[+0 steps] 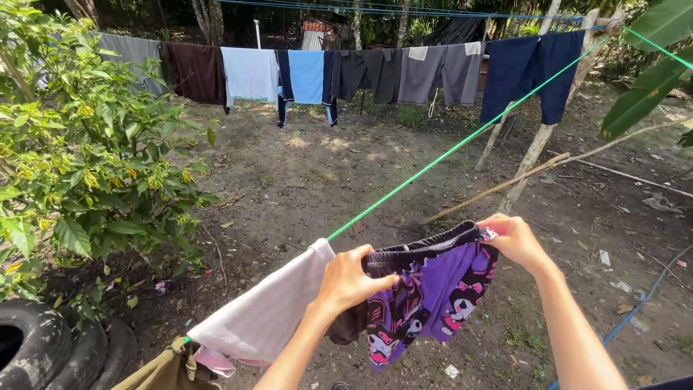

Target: Hanging wet laundry on an outdoor clothesline to dry

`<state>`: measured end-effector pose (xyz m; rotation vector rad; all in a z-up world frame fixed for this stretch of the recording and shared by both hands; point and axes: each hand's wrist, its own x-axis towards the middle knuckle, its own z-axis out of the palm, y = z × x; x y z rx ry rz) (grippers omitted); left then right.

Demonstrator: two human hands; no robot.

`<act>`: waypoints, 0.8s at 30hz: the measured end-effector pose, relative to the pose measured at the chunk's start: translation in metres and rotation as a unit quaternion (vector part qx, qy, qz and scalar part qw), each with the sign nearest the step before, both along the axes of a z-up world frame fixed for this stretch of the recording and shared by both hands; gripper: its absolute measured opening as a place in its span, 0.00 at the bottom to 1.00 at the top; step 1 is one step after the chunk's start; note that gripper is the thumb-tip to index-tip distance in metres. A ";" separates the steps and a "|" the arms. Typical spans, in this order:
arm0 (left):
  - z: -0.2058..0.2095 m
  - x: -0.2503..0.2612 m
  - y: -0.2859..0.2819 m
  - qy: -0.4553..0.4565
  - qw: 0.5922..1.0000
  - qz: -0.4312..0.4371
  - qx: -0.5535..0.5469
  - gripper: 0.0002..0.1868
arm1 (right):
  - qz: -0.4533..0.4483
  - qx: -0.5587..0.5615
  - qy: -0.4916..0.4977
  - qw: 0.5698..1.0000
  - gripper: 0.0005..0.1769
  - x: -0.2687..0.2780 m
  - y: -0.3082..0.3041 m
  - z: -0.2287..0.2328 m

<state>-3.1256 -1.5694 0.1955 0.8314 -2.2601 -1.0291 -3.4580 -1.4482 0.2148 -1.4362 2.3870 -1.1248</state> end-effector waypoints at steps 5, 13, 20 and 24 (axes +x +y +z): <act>-0.007 -0.018 -0.027 0.032 0.987 0.109 -0.110 0.20 | -0.094 -0.008 0.055 0.994 0.21 -0.014 -0.040 0.036; 0.025 -0.009 -0.064 0.101 0.981 0.149 -0.074 0.26 | -0.065 -0.106 -0.274 0.954 0.20 -0.004 -0.129 0.050; 0.013 -0.039 -0.140 0.140 0.938 0.315 -0.039 0.21 | -0.016 -0.284 -0.419 0.862 0.19 -0.066 -0.242 -0.008; -0.017 -0.056 -0.180 0.036 0.926 0.376 -0.016 0.28 | 0.085 -0.364 -0.356 0.857 0.23 0.065 -0.227 0.015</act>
